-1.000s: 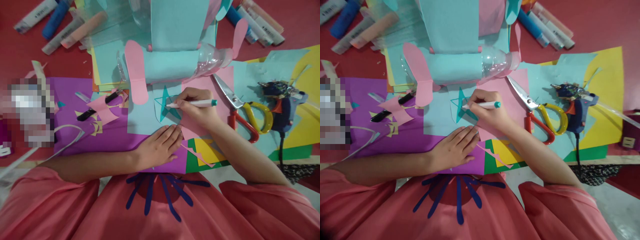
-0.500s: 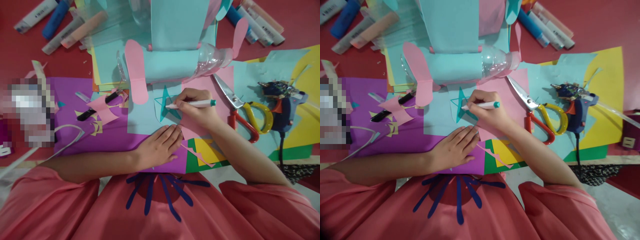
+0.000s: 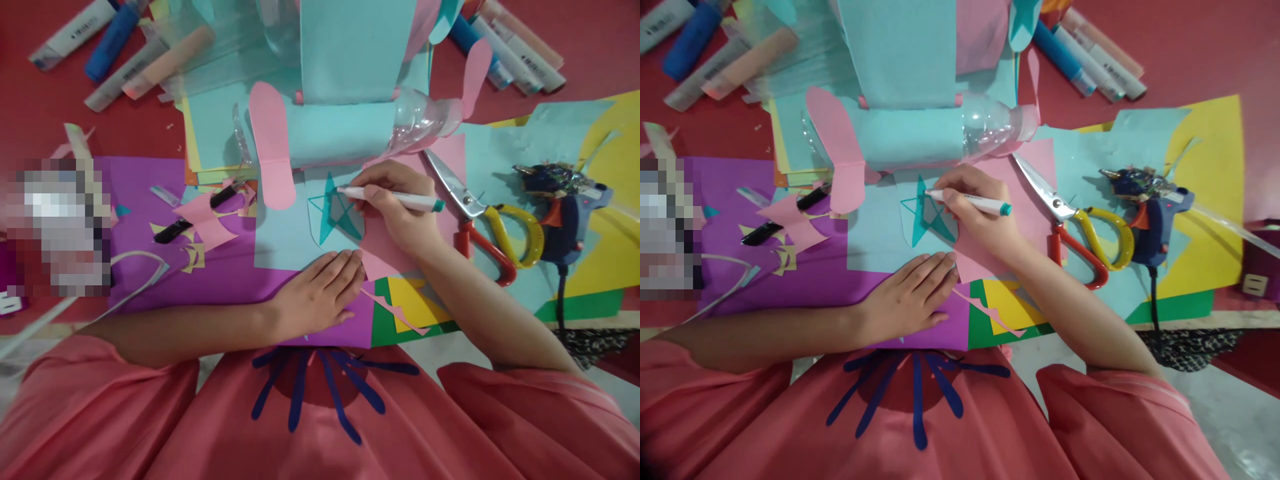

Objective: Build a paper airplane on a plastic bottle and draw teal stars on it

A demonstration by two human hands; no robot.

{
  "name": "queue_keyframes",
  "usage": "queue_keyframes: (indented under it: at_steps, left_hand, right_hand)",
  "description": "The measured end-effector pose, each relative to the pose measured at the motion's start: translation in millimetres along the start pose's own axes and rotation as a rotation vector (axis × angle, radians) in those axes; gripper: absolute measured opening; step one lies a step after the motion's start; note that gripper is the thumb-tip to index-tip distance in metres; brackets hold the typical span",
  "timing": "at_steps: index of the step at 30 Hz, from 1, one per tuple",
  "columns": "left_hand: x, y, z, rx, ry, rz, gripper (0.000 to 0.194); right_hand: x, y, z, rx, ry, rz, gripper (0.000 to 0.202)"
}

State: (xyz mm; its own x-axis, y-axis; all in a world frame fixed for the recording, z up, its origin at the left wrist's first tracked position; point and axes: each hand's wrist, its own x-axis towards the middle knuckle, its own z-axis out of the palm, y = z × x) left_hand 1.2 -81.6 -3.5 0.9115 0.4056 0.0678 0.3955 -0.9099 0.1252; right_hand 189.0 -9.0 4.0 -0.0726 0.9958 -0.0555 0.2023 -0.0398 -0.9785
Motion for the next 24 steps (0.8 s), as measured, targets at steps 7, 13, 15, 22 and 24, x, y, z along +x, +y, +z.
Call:
queue_keyframes:
  at_steps: [7,13,15,22,24]
  left_hand:
    - [0.7,-0.1,-1.8,-0.002,0.016,-0.007,0.057]
    - [1.2,-0.3,-1.0,-0.019,0.013,-0.010,0.058]
    - [0.8,-0.3,-1.0,-0.026,0.017,-0.012,0.060]
    - [0.7,-0.9,-3.2,-0.012,0.011,-0.007,0.057]
    - [1.1,-1.2,-3.6,-0.009,0.004,-0.003,0.057]
  right_hand:
    - [0.7,-1.0,-2.4,-0.061,-0.049,-0.051,0.002]
    - [1.0,6.0,0.4,-0.121,-0.042,-0.036,0.002]
    - [1.5,6.6,0.8,-0.122,-0.044,-0.039,0.002]
    - [1.3,1.7,0.4,-0.165,-0.053,-0.016,0.003]
    - [0.3,0.8,0.3,-0.155,-0.083,-0.008,0.006]
